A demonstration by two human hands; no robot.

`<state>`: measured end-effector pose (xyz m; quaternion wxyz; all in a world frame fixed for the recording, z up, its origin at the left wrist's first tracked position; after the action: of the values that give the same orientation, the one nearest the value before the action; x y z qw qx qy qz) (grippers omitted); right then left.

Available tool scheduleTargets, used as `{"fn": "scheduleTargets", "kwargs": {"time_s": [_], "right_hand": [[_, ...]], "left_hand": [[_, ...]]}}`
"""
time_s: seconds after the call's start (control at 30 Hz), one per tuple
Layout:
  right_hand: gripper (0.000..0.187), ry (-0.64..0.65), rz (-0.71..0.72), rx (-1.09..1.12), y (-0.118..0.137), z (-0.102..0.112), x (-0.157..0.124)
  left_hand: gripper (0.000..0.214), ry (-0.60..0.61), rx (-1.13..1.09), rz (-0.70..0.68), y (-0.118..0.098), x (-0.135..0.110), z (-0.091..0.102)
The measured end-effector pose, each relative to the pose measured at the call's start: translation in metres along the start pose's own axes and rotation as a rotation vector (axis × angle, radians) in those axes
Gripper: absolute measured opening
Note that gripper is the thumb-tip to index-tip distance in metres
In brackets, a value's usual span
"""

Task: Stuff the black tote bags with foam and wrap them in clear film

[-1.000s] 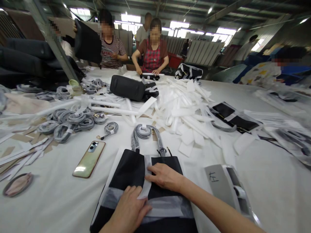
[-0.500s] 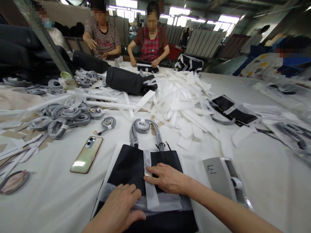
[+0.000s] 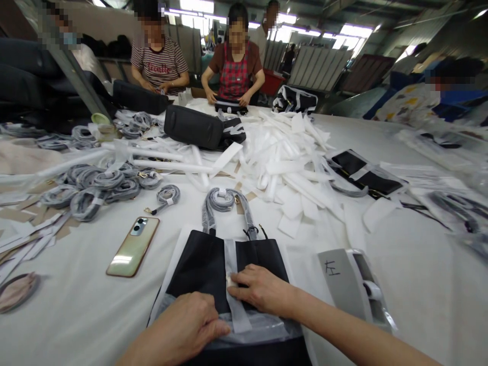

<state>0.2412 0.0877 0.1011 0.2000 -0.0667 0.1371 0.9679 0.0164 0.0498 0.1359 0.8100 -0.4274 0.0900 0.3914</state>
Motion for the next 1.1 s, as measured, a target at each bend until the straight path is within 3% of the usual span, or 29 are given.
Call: {"fn": "scheduleTargets", "kwargs": {"time_s": [0.13,0.23,0.33,0.4,0.47,0.57,0.7,0.87,1.1], "right_hand": [[0.031,0.031,-0.066,0.094,0.004,0.003,-0.003],[0.034,-0.041,-0.130,0.331,0.003,0.012,-0.004],[0.031,-0.117,-0.290,0.600,0.002,0.027,-0.009],[0.035,-0.012,-0.403,0.689,0.005,0.035,-0.014],[0.044,0.180,-0.439,0.679,0.012,0.040,-0.018],[0.053,0.349,-0.441,0.605,0.026,0.041,-0.021],[0.036,0.417,-0.433,0.494,0.035,0.031,-0.017],[0.022,0.346,-0.276,0.544,0.034,0.026,-0.018],[0.005,0.477,-0.198,0.825,0.030,0.034,-0.024]], "left_hand": [[0.035,0.035,-0.012,-0.054,-0.004,0.002,0.003],[0.021,0.062,-0.033,-0.070,-0.007,0.001,0.006],[0.012,0.043,-0.074,-0.050,-0.007,-0.002,0.008],[0.010,0.034,-0.094,-0.029,-0.006,-0.004,0.010],[0.010,0.042,-0.098,-0.032,-0.004,-0.005,0.011],[0.023,0.006,-0.128,-0.092,-0.004,0.001,0.014],[0.028,-0.124,-0.249,-0.292,-0.005,0.023,0.022],[0.024,0.078,-0.195,-0.464,0.008,0.053,0.022],[0.015,0.178,0.022,-0.407,0.012,0.070,0.017]]}}
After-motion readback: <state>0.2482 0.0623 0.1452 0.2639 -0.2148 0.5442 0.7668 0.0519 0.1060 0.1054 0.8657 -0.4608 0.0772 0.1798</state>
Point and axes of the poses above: each hand's wrist, its own x-axis towards the middle knuckle, its own z-axis out of the back of the hand, y = z × x, the point moved 1 cm from there along x, towards the middle knuckle, and after that the axes turned 9 degrees about y, right-handed, at the moved point
